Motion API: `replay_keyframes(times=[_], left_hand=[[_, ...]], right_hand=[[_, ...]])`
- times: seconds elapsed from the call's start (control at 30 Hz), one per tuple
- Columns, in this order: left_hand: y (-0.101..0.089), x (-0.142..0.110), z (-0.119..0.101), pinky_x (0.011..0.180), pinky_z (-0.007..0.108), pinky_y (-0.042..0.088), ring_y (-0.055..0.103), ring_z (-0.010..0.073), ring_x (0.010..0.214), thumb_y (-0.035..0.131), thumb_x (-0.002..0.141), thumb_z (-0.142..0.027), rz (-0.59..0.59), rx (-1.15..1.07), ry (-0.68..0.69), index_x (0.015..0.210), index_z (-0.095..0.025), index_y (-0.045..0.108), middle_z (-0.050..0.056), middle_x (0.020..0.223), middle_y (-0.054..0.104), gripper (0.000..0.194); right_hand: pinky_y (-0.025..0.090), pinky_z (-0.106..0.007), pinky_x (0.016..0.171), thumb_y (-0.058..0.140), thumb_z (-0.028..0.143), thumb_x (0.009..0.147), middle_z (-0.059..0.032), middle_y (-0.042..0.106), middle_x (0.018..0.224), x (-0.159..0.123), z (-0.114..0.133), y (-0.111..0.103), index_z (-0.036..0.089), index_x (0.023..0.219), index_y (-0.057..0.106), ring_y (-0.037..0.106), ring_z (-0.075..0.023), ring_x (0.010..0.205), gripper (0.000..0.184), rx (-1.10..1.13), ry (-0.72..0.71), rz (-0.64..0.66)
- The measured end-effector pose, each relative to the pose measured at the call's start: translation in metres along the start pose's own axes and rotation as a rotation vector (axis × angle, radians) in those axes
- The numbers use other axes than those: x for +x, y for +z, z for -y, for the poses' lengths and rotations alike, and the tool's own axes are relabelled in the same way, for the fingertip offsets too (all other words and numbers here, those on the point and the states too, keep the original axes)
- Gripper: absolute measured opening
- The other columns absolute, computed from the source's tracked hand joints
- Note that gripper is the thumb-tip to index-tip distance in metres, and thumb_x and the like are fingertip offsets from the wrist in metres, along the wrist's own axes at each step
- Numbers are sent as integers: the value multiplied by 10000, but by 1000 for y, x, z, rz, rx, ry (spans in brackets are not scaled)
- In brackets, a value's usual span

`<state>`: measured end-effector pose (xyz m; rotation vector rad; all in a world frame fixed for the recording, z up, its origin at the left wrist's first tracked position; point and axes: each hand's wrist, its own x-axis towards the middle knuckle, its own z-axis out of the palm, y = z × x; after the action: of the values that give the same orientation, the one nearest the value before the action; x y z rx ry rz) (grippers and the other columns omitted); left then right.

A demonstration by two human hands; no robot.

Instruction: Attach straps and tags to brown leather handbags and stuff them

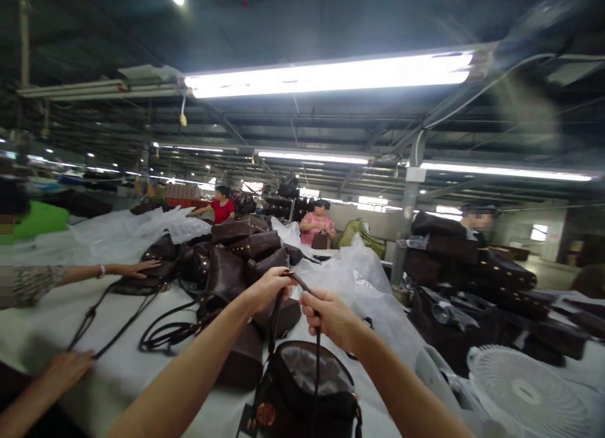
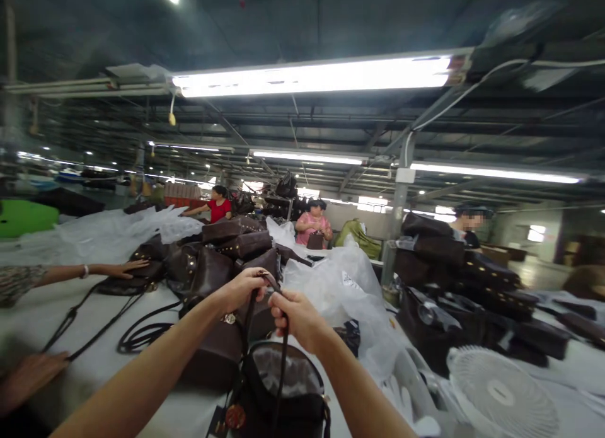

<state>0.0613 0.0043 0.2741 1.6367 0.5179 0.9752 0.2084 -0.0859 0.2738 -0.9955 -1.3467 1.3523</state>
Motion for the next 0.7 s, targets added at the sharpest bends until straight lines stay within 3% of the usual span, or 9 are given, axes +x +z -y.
replay_keyframes(times=[0.07, 0.17, 0.23, 0.33, 0.4, 0.5, 0.6, 0.7], left_hand=[[-10, -10, 9, 585, 229, 425, 570, 126, 613, 749, 671, -284, 65, -61, -32, 739, -104, 660, 21, 654, 623, 212], [-11, -19, 26, 724, 283, 471, 644, 185, 771, 764, 717, -446, 119, -457, -59, 848, -122, 668, 64, 809, 687, 362], [-9, -18, 34, 727, 308, 495, 655, 186, 759, 700, 776, -509, 51, -793, -42, 864, -154, 634, 48, 799, 678, 371], [-22, -8, 40, 539, 219, 459, 518, 84, 464, 576, 898, -449, -213, -1031, -21, 743, -160, 539, -46, 544, 505, 331], [-43, -1, 42, 394, 147, 304, 306, 28, 329, 544, 928, -409, -400, -1023, -20, 671, -166, 450, -102, 458, 333, 366], [-75, 3, 46, 362, 118, 214, 226, 1, 313, 646, 877, -337, -496, -982, -39, 650, -174, 377, -130, 454, 266, 388], [-78, 2, 43, 372, 118, 253, 289, 3, 325, 673, 848, -189, -415, -891, -117, 679, -161, 426, -107, 477, 382, 301], [-48, 6, 33, 400, 172, 371, 466, 65, 392, 681, 815, -124, -218, -783, -236, 739, -128, 512, 12, 584, 585, 186]], right_hand=[[273, -160, 393, 769, 564, 630, 110, 397, 562, 8, 3, -3, 167, 815, 530, 266, -14, 410, 499, 42, -6, 6], [225, -158, 390, 729, 565, 684, 96, 420, 571, 17, 1, 0, 162, 824, 527, 267, -12, 407, 472, 26, 66, 25], [240, -164, 398, 693, 598, 702, 95, 415, 572, 16, -10, 7, 174, 818, 510, 268, -18, 411, 476, 11, 131, 40], [265, -185, 406, 636, 629, 728, 92, 414, 591, -2, -31, 5, 195, 858, 514, 274, -37, 420, 469, -128, 184, 91], [317, -208, 442, 663, 566, 725, 67, 483, 639, -23, -40, -15, 208, 899, 541, 366, -68, 471, 417, -413, 137, 59], [422, -263, 612, 615, 466, 779, -6, 617, 760, -52, -36, -64, 217, 822, 587, 547, -157, 691, 255, -952, -27, -83], [428, -299, 673, 412, 443, 906, -46, 654, 762, -61, -15, -98, 214, 753, 595, 585, -192, 731, 330, -1288, -100, -139], [420, -291, 668, 333, 358, 963, -73, 676, 773, -45, 10, -84, 197, 791, 598, 609, -190, 719, 354, -1607, -140, -135]])
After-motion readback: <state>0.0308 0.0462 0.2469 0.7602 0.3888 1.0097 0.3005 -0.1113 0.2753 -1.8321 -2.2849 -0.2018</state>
